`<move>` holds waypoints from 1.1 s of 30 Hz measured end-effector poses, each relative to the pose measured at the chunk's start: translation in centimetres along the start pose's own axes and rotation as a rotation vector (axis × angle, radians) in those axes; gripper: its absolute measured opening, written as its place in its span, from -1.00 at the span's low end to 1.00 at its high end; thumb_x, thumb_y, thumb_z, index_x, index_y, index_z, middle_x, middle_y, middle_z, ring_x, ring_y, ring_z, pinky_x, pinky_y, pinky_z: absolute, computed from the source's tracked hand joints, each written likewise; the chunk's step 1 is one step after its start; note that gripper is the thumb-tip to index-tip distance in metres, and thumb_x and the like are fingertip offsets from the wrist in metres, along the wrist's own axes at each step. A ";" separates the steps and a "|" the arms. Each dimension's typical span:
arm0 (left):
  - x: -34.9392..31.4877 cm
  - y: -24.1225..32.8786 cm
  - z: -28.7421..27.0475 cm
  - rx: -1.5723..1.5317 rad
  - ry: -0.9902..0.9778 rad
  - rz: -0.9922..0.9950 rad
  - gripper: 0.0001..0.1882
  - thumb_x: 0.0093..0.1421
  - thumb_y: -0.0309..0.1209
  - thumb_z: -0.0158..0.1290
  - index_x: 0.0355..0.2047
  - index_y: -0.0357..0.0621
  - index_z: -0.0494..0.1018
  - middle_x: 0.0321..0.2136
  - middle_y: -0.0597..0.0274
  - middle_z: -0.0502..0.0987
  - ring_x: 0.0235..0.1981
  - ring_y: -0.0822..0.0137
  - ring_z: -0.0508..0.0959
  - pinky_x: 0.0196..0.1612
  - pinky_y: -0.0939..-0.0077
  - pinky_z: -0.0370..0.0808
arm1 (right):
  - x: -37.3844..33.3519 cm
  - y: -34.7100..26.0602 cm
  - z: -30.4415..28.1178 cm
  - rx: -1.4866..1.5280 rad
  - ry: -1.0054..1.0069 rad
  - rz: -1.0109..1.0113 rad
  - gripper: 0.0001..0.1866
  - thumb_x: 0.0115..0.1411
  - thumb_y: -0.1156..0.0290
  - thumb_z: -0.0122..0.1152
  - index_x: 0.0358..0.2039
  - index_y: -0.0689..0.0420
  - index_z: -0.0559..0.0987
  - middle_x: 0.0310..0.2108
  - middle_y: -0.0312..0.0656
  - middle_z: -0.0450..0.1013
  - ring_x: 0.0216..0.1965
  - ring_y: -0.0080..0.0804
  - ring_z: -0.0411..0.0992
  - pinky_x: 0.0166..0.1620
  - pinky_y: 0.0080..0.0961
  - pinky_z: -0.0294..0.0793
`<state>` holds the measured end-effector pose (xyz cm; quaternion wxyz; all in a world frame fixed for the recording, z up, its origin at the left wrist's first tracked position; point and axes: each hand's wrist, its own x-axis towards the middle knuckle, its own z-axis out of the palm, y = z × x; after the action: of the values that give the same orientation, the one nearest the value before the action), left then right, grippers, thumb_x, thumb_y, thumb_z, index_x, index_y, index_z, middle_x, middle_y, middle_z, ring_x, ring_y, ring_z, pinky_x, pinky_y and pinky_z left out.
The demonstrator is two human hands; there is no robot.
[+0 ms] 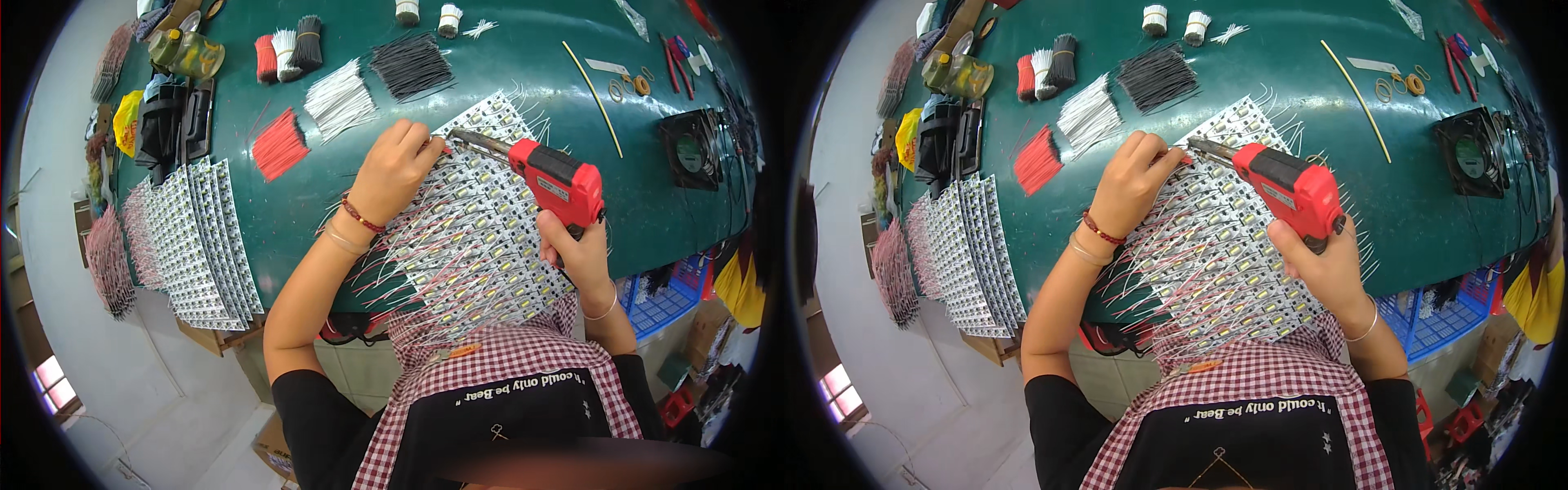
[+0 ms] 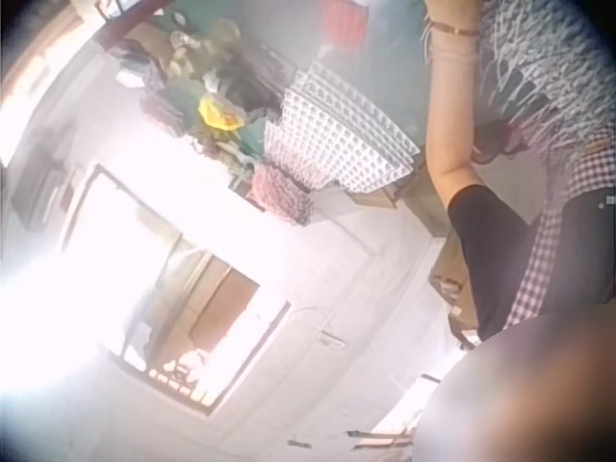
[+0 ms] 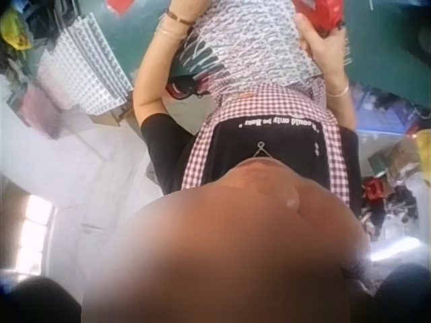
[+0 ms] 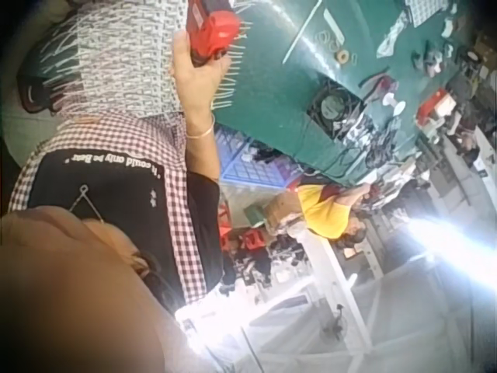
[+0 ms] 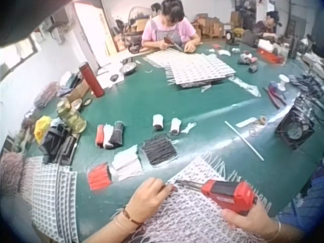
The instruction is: The person solders wires and electronic components onto an LED panel with a soldering iron.
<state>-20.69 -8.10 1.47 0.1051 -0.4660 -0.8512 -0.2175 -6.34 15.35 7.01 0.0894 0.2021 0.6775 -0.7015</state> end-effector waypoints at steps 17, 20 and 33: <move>0.6 0.1 -0.5 -0.039 -0.044 -0.001 -0.79 -0.03 -0.58 0.10 -0.31 -0.24 0.51 -0.42 0.19 0.36 -0.36 0.22 0.41 -0.29 0.40 0.42 | -0.4 0.3 0.1 0.017 0.047 0.065 -0.76 0.12 0.42 0.38 -0.27 0.24 0.53 -0.64 -0.39 0.39 -0.70 -0.71 0.30 -0.63 -0.70 0.26; 0.8 0.3 -0.7 -0.042 -0.055 0.000 -0.80 -0.02 -0.57 0.10 -0.31 -0.24 0.51 -0.42 0.19 0.36 -0.36 0.22 0.41 -0.28 0.40 0.42 | -0.6 0.2 0.2 -0.043 0.105 0.078 -0.77 0.12 0.42 0.37 -0.29 0.23 0.52 -0.64 -0.39 0.39 -0.70 -0.71 0.31 -0.63 -0.70 0.26; 1.1 0.2 -1.0 0.021 -0.105 0.042 -0.81 0.00 -0.56 0.09 -0.32 -0.21 0.52 -0.41 0.22 0.38 -0.34 0.24 0.41 -0.23 0.39 0.39 | -1.3 -0.8 -0.7 0.121 0.066 -0.008 -0.83 0.22 0.38 0.24 -0.38 0.23 0.52 -0.68 -0.32 0.42 -0.74 -0.64 0.35 -0.67 -0.69 0.27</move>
<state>-21.10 -7.65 2.80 0.0697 -0.4933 -0.8479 -0.1816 -5.33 15.95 8.26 0.0518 0.2276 0.6374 -0.7343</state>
